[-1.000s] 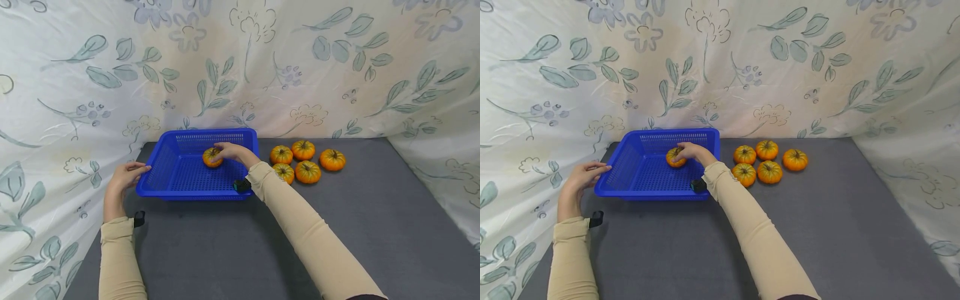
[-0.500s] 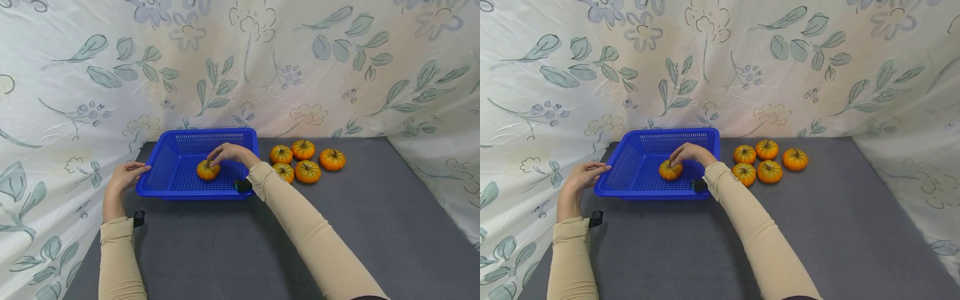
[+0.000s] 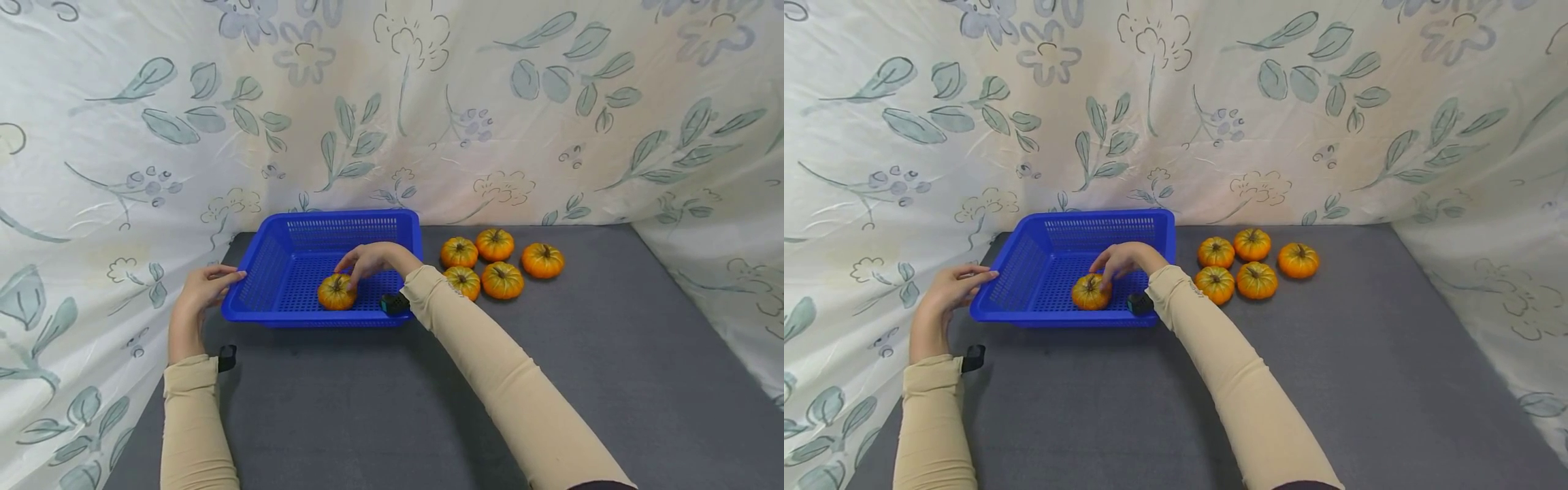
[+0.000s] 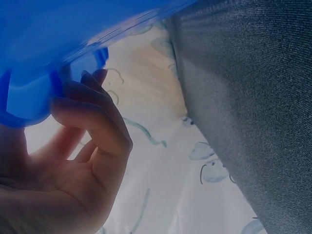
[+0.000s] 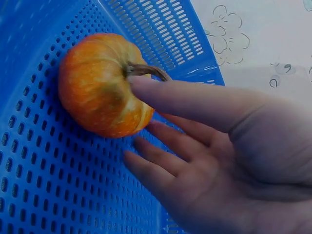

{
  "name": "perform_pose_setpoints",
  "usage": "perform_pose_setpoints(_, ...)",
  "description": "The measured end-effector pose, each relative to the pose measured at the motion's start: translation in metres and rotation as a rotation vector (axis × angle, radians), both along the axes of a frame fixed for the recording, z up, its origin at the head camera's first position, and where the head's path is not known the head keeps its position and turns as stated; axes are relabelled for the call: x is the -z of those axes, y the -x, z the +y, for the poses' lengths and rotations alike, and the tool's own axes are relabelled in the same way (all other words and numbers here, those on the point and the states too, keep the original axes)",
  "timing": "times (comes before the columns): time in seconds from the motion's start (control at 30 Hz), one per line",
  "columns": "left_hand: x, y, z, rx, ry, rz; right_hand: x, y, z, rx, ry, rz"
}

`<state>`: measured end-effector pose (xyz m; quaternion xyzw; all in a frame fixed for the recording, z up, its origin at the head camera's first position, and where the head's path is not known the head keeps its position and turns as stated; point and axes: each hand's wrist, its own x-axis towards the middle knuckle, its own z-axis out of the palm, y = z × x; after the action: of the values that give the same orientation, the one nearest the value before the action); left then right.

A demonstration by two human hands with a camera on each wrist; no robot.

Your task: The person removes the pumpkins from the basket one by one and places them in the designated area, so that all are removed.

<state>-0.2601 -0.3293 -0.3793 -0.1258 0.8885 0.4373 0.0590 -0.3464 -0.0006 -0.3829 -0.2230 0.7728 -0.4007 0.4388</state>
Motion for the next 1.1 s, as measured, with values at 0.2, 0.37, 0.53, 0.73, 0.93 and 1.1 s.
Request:
perform_pose_setpoints(0.2, 0.001, 0.001, 0.001, -0.012, 0.022, 0.005, 0.001, -0.001, -0.002, -0.164, -0.014, -0.072)
perform_pose_setpoints(0.37, 0.002, 0.001, 0.002, -0.019, 0.023, 0.003, 0.002, -0.001, -0.006, -0.259, -0.014, -0.092)
perform_pose_setpoints(0.53, 0.001, 0.003, 0.003, -0.025, 0.019, -0.003, 0.002, -0.002, -0.007, -0.220, -0.005, -0.074)
perform_pose_setpoints(0.73, 0.000, 0.005, 0.003, -0.029, 0.015, -0.007, 0.000, -0.004, -0.007, -0.192, 0.010, -0.029)
perform_pose_setpoints(0.93, 0.000, 0.005, 0.003, -0.019, 0.013, -0.012, 0.000, -0.004, -0.011, -0.186, -0.001, 0.051)
perform_pose_setpoints(1.1, -0.001, 0.005, 0.004, -0.018, 0.011, -0.013, 0.001, -0.004, -0.013, -0.164, 0.014, 0.042)
